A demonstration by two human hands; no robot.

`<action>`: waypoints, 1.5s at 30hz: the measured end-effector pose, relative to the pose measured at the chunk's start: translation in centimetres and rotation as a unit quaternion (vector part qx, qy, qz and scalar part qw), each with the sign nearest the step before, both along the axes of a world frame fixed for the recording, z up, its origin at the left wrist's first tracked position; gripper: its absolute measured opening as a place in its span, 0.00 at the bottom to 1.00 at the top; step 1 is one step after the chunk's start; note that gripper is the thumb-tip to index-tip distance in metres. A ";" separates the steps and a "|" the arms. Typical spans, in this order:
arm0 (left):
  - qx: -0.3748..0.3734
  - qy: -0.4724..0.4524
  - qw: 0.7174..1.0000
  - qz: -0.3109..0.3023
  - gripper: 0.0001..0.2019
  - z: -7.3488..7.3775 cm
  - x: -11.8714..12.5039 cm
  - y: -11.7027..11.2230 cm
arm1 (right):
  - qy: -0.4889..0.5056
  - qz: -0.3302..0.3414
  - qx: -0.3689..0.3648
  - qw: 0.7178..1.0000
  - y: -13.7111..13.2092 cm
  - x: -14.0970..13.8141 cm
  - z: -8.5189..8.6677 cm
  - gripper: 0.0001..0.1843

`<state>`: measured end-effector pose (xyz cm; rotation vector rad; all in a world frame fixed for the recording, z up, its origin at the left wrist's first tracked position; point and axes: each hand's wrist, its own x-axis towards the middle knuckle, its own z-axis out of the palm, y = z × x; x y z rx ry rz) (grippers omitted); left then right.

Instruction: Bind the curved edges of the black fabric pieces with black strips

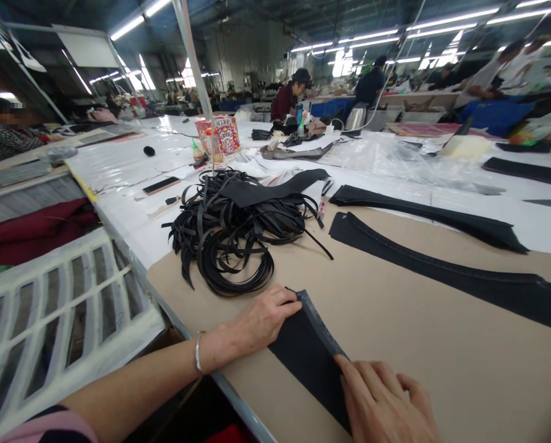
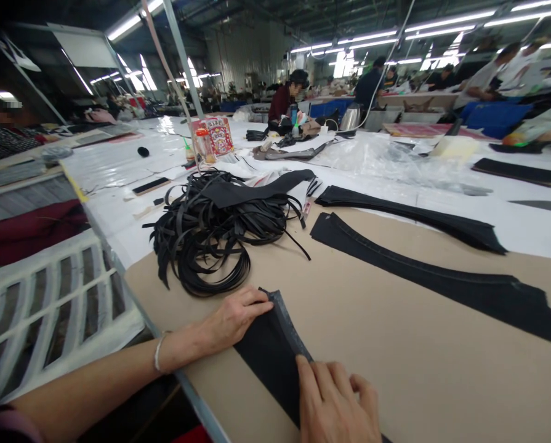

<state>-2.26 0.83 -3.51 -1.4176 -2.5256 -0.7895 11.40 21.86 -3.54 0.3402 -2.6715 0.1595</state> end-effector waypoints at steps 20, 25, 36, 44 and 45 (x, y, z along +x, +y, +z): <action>-0.047 0.052 0.998 -0.004 0.13 0.1 -0.2 -0.9 | -0.029 -0.045 0.085 0.995 -5.4 -8.7 -0.5 0.05; -0.051 0.058 0.997 -0.005 0.11 -0.3 -0.3 -0.9 | -0.004 -0.047 0.097 0.994 -5.3 -8.8 -1.2 0.03; -0.065 0.075 0.995 0.013 0.06 -0.1 -0.3 -0.9 | 0.020 -0.033 0.085 0.996 -5.5 -8.6 -1.3 0.03; -0.066 0.098 0.993 0.009 0.06 -0.2 -0.4 -0.9 | 0.038 -0.041 0.097 0.994 -5.7 -8.7 -1.3 0.07; -0.065 0.101 0.993 0.012 0.06 -0.2 -0.4 -0.9 | 0.035 -0.040 0.093 0.994 -5.6 -8.6 -1.3 0.07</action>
